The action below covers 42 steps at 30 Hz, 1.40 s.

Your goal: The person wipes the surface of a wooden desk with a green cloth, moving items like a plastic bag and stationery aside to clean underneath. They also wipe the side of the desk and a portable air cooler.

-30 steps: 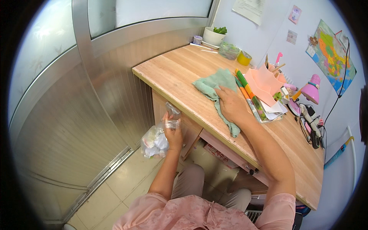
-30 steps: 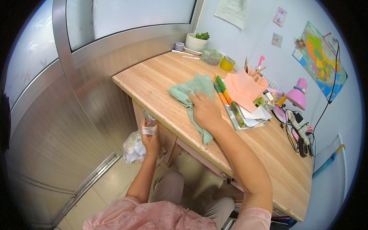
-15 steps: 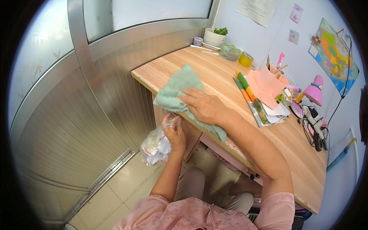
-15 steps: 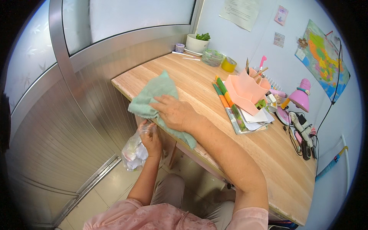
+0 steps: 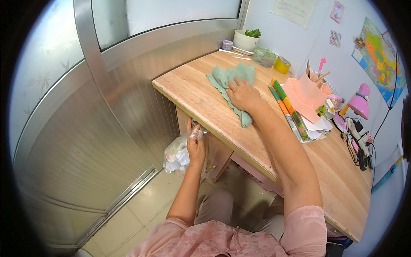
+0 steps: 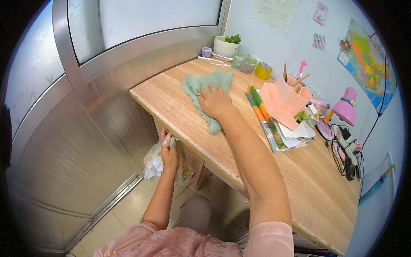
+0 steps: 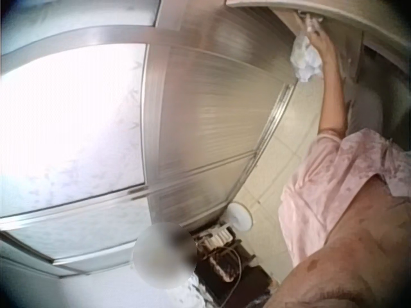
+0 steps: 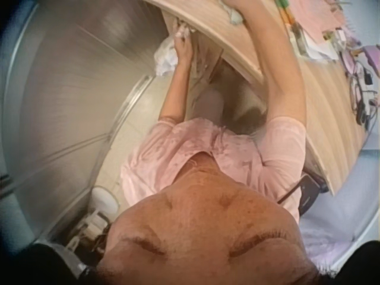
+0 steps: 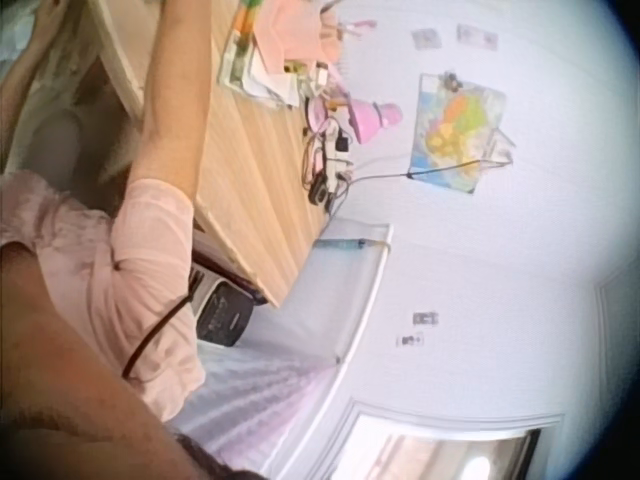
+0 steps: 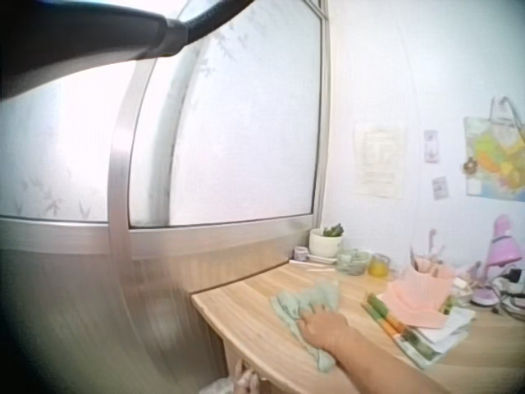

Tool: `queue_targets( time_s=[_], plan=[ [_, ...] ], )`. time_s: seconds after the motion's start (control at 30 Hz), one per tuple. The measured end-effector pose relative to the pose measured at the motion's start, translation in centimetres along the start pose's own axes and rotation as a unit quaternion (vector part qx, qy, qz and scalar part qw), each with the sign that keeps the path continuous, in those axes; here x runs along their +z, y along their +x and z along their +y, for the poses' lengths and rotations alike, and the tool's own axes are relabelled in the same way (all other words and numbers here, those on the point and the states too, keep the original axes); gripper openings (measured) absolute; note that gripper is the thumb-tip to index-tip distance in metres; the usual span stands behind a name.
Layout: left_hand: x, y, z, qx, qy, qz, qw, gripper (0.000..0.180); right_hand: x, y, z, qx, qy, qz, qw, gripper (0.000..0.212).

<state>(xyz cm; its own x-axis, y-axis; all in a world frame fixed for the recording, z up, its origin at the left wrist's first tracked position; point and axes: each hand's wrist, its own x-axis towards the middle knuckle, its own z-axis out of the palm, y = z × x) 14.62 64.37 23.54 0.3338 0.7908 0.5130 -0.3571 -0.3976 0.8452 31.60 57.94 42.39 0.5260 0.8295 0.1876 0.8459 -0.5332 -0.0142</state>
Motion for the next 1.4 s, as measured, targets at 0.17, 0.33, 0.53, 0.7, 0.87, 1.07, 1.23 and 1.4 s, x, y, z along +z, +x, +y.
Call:
queue_targets(
  time_s=[0.17,0.33,0.53,0.7,0.87,1.07,1.23,1.4],
  plan=[
    [0.1,-1.8,-0.1,-0.038,0.033,-0.036,0.998,0.034,0.0,-4.2,0.5,-0.07,-0.021,0.068,0.995,0.037],
    [0.1,-3.1,-1.3,0.048,0.109,-0.062,0.991,0.04,-0.9,-10.3,1.3,-0.13,0.003,0.101,0.986,0.036],
    [0.8,-5.8,-1.6,0.14,0.198,-0.052,0.969,0.048,-3.7,-18.0,1.5,-0.109,0.02,0.058,0.992,0.037],
    [-0.1,-7.4,-0.1,0.163,0.208,-0.013,0.964,0.055,-5.8,-24.0,1.8,-0.102,0.007,0.044,0.994,0.036],
    [-2.3,-9.0,2.5,0.064,0.127,-0.012,0.99,0.049,-7.2,-28.5,1.7,-0.072,-0.001,0.043,0.996,0.035],
    [-8.3,-6.6,-5.6,-0.294,-0.097,0.076,0.948,0.031,-8.7,-33.5,1.6,-0.03,-0.023,0.05,0.998,0.036],
    [-14.0,-3.7,-11.2,-0.358,0.043,0.008,0.933,0.028,-10.2,-39.9,4.8,0.053,-0.063,0.051,0.995,0.036],
    [-23.3,-2.4,-18.4,-0.309,0.378,-0.329,0.808,0.022,-12.0,-49.0,11.9,0.313,-0.105,0.05,0.943,0.036]
  ],
)
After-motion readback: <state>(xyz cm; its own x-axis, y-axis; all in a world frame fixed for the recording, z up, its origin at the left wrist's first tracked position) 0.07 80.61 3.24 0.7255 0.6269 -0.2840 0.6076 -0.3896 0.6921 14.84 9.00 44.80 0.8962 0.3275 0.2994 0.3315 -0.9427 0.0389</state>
